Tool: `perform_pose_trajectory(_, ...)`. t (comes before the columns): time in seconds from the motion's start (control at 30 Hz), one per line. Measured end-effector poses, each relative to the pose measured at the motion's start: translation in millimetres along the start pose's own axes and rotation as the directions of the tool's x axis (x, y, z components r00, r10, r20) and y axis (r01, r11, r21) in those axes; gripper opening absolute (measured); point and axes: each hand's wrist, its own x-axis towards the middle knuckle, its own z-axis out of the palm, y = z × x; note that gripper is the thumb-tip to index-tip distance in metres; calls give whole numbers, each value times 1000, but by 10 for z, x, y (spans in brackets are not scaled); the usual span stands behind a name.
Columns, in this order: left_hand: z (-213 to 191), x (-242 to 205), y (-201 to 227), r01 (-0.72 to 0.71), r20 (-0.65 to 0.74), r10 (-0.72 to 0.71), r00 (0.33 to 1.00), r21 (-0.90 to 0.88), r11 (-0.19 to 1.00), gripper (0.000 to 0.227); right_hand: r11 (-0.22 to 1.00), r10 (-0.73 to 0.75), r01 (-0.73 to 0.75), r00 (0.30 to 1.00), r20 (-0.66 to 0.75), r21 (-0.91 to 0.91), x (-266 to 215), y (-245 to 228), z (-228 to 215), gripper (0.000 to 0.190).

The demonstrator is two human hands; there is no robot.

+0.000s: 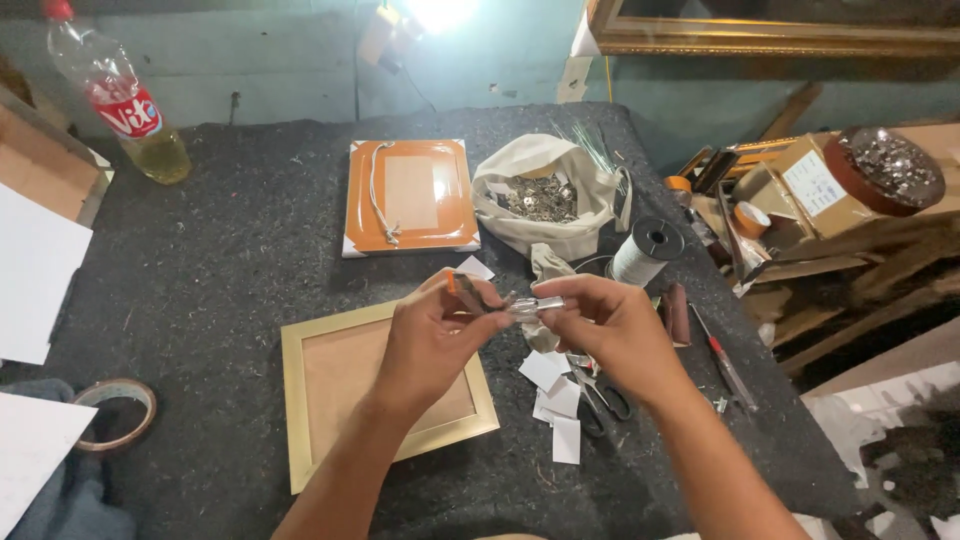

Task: Applying protective white strips to the edges of picture frames and trimming them with a utility knife

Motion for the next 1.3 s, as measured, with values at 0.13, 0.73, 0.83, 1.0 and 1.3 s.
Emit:
perform_pose_trajectory(0.13,-14,34,121,-89,94,80,992,96,991,17,999,36,-36,999,13,17,-37,-109,18,31)
perform_pose_trajectory(0.73,188,-53,-114,-95,-169,147,975,285,954,26,948,242,-247,969,51,199,-128,211,328,57)
perform_pose_trajectory(0.83,261,-100,-218,-2,-247,85,965,319,948,19,899,324,-332,943,78,285,-183,159,433,50)
perform_pose_trajectory(1.0,384,-70,-429,94,-95,-35,995,735,672,26,692,521,-455,852,49,560,-259,321,603,36)
perform_pose_trajectory(1.3,493,-294,-659,53,140,-219,966,720,692,51,793,429,-370,903,-11,484,-75,472,551,43)
